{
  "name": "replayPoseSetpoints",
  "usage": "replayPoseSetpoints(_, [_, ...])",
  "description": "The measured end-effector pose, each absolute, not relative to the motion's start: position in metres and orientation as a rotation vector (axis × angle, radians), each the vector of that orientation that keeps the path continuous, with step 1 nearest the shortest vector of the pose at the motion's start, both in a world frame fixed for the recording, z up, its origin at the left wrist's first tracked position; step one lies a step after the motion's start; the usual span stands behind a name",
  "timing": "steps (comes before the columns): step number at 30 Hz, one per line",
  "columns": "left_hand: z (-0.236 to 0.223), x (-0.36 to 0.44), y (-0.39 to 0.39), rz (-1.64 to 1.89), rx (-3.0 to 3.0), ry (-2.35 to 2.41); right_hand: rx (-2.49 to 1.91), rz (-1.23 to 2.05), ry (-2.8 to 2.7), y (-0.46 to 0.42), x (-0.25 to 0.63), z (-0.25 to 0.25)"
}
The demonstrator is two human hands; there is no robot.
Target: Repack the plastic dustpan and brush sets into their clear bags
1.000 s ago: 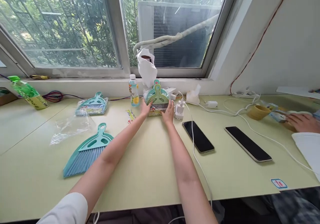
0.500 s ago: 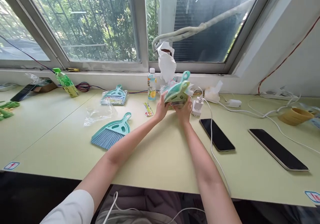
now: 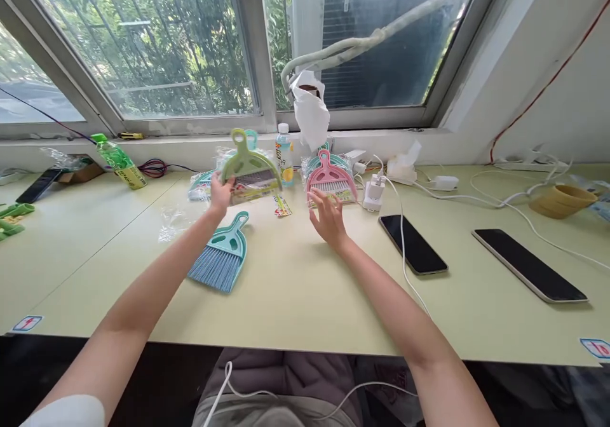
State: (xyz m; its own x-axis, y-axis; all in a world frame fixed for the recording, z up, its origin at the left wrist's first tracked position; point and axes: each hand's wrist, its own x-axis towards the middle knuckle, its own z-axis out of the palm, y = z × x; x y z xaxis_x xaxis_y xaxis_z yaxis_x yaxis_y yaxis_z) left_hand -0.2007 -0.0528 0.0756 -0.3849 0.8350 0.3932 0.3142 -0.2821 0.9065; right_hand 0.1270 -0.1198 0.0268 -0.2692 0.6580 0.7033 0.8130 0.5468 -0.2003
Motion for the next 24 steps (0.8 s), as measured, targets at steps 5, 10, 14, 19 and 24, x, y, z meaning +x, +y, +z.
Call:
replayPoseSetpoints(5, [0.057, -0.245, -0.012, 1.614, 1.131, 1.719, -1.229, -0.145, -1.994, -0.113, 0.134, 0.026])
replayPoseSetpoints(10, [0.043, -0.24, 0.016, 1.457, 1.099, 1.789, -1.164, -0.15, -2.143, -0.112, 0.132, 0.024])
replayPoseSetpoints(14, [0.049, -0.222, 0.036, 1.365, 1.112, 1.898, -1.264, -0.191, -2.105, -0.111, 0.128, 0.022])
replayPoseSetpoints(19, [0.057, -0.207, 0.042, 1.342, 1.213, 1.943, -1.468, -0.269, -1.906, -0.109, 0.138, 0.023])
replayPoseSetpoints(24, [0.069, -0.204, 0.024, 1.601, 1.421, 1.758, -1.338, -0.01, -2.092, -0.108, 0.161, 0.028])
